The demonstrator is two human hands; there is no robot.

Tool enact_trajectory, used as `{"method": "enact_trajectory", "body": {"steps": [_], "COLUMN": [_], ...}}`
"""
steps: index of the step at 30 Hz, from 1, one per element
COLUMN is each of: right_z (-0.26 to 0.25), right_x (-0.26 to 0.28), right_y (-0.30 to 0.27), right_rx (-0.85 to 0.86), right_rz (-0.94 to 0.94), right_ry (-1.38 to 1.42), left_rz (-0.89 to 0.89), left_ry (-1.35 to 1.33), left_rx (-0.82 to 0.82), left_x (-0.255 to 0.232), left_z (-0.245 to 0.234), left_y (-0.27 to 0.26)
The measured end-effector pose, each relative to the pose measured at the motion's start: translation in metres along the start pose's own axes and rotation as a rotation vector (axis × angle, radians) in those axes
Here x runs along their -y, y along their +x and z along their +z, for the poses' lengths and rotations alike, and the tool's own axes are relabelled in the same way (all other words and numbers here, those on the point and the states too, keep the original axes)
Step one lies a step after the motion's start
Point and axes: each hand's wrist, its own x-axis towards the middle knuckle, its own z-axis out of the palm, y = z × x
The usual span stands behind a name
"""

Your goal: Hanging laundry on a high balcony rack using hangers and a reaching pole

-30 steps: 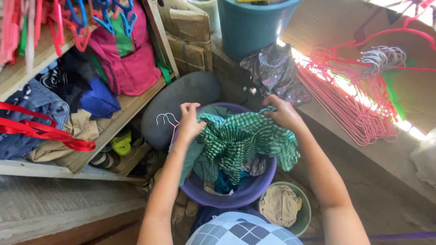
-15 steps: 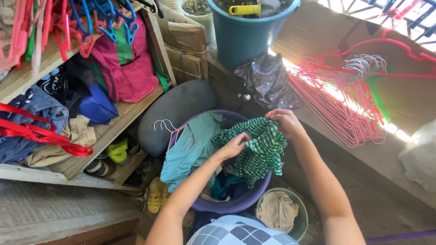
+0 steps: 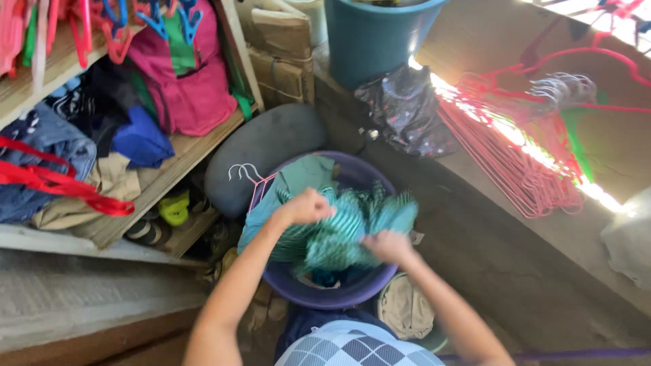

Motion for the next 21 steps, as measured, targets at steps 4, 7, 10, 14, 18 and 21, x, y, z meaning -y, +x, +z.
{"method": "enact_trajectory", "body": {"steps": [4,7,10,14,18,21], "right_z": [0.109,0.174,0.188,0.222,0.222,0.197], "right_x": [0.008,0.001,0.000,-0.018,-0.012,0.002], "right_y": [0.019,0.040,0.055,0.133,0.174,0.166], "right_rx": [0.104,0.174,0.321,0.146,0.097,0.009], "right_rz": [-0.294,-0.550,-0.507,-0.307,-0.081,-0.028], "right_ry": [-0.171,-0.167,-0.162,-0.240,-0.273,-0.330], "left_rz": [-0.233,-0.243,-0.097,0.079,0.146,0.214], "left_ry": [0.412,0.533,0.711,0.819,0.830,0.776], "left_rx": [0.287,0.353,0.236,0.106,0.102,0.112], "left_x": [0.040,0.042,0.063,0.062,0.039,-0.020], "left_z": [0.040,0.054,0.078,0.098,0.103,0.083], "left_y": [-0.063,-0.106,-0.134,-0.164,-0.201,-0.208]}}
